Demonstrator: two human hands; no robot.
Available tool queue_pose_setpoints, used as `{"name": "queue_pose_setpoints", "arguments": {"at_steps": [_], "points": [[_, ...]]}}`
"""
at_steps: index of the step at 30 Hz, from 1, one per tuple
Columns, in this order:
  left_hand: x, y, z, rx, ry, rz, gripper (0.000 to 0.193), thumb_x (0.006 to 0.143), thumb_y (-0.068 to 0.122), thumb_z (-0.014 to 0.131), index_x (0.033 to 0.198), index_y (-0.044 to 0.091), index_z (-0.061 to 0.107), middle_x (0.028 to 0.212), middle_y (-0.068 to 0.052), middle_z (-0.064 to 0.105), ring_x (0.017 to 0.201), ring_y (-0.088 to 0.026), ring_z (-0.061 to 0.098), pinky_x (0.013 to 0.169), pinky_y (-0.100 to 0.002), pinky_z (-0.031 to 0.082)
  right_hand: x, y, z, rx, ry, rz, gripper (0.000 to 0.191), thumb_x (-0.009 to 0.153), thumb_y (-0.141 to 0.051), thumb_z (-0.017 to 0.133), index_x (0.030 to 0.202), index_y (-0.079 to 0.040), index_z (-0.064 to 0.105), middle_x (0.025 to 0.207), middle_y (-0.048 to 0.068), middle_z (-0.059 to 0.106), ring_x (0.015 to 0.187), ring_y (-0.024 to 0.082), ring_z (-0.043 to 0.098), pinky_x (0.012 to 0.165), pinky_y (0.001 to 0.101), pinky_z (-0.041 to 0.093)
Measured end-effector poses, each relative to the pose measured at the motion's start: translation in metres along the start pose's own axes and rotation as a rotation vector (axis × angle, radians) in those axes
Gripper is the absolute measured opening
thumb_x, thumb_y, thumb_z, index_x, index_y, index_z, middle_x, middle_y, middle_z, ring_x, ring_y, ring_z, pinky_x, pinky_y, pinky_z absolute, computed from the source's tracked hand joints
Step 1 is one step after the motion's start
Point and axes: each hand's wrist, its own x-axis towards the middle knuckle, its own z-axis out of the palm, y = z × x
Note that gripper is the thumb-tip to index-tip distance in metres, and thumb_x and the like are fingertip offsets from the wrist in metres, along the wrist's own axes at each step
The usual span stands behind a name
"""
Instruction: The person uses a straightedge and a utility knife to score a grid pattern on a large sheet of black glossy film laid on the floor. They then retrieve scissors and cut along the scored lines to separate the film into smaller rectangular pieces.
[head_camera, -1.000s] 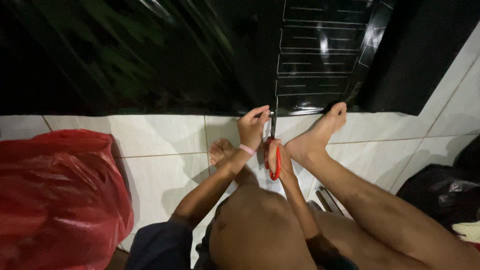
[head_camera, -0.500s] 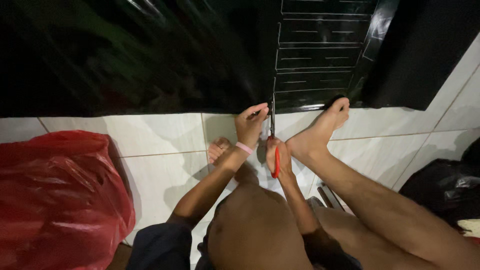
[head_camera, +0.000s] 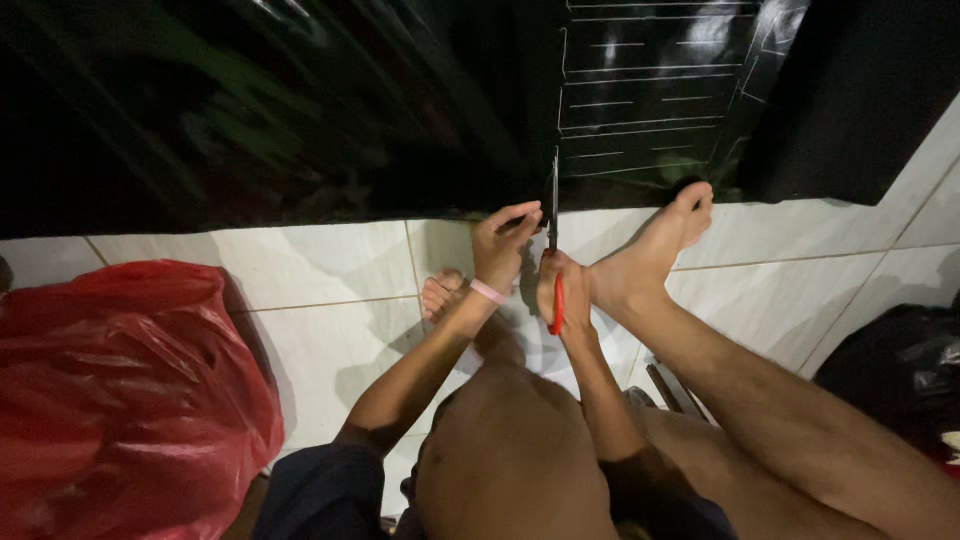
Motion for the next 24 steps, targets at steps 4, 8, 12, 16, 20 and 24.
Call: {"name": "queue_pose_setpoints", "arguments": {"at_steps": [4, 8, 12, 16, 20, 24], "points": [[0.0, 0.0, -0.002, 0.095, -0.001, -0.018, 0.021, 0.095, 0.01, 0.075, 0.114, 0.002, 0.076, 0.086, 0.0, 0.074, 0.071, -0.004, 0.062, 0.063, -0.018, 0.048, 0.009, 0.004, -0.002, -0.106, 0.043, -0.151, 0.024, 0.092, -0.015, 0.048, 0.085, -0.002, 0.067, 0.074, 0.024, 0.066, 0.064, 0.044, 0.066, 0.06, 0.0512, 0.051], [-0.001, 0.0, -0.003, 0.024, 0.001, -0.109, 0.02, 0.094, 0.008, 0.073, 0.112, 0.002, 0.076, 0.07, 0.001, 0.066, 0.054, -0.004, 0.05, 0.047, -0.02, 0.036, 0.024, -0.002, -0.012, -0.071, 0.018, -0.207, 0.024, 0.097, -0.016, 0.051, 0.085, -0.002, 0.065, 0.08, 0.025, 0.067, 0.072, 0.045, 0.067, 0.062, 0.0507, 0.052], [0.0, -0.001, -0.004, 0.133, -0.007, -0.037, 0.019, 0.094, 0.005, 0.075, 0.112, 0.0, 0.078, 0.075, 0.001, 0.067, 0.06, -0.003, 0.051, 0.05, -0.02, 0.035, 0.022, -0.017, -0.019, -0.026, 0.072, -0.259, 0.024, 0.099, -0.016, 0.05, 0.089, -0.001, 0.066, 0.083, 0.025, 0.067, 0.073, 0.047, 0.065, 0.061, 0.0521, 0.051], [0.001, 0.0, -0.004, 0.077, -0.01, -0.079, 0.019, 0.095, 0.005, 0.074, 0.112, -0.001, 0.077, 0.075, 0.001, 0.066, 0.061, -0.004, 0.053, 0.051, -0.02, 0.039, 0.021, -0.026, -0.019, -0.01, 0.035, -0.103, 0.024, 0.096, -0.015, 0.049, 0.086, 0.0, 0.065, 0.074, 0.025, 0.065, 0.07, 0.046, 0.066, 0.06, 0.0513, 0.051], [0.001, 0.003, -0.007, -0.034, -0.019, -0.15, 0.02, 0.093, 0.002, 0.072, 0.112, -0.004, 0.074, 0.087, -0.005, 0.074, 0.074, -0.009, 0.067, 0.065, -0.022, 0.055, 0.041, -0.02, -0.016, -0.011, 0.067, -0.183, 0.019, 0.093, -0.014, 0.051, 0.088, 0.001, 0.063, 0.076, 0.027, 0.064, 0.071, 0.047, 0.066, 0.061, 0.0513, 0.051], [0.002, 0.002, -0.011, 0.071, -0.061, -0.101, 0.021, 0.096, 0.002, 0.07, 0.116, -0.005, 0.074, 0.098, -0.011, 0.077, 0.083, -0.013, 0.071, 0.075, -0.024, 0.059, 0.056, -0.009, -0.014, 0.004, 0.047, -0.199, 0.019, 0.098, -0.012, 0.052, 0.09, 0.001, 0.064, 0.079, 0.026, 0.065, 0.075, 0.047, 0.065, 0.06, 0.0507, 0.05]]}}
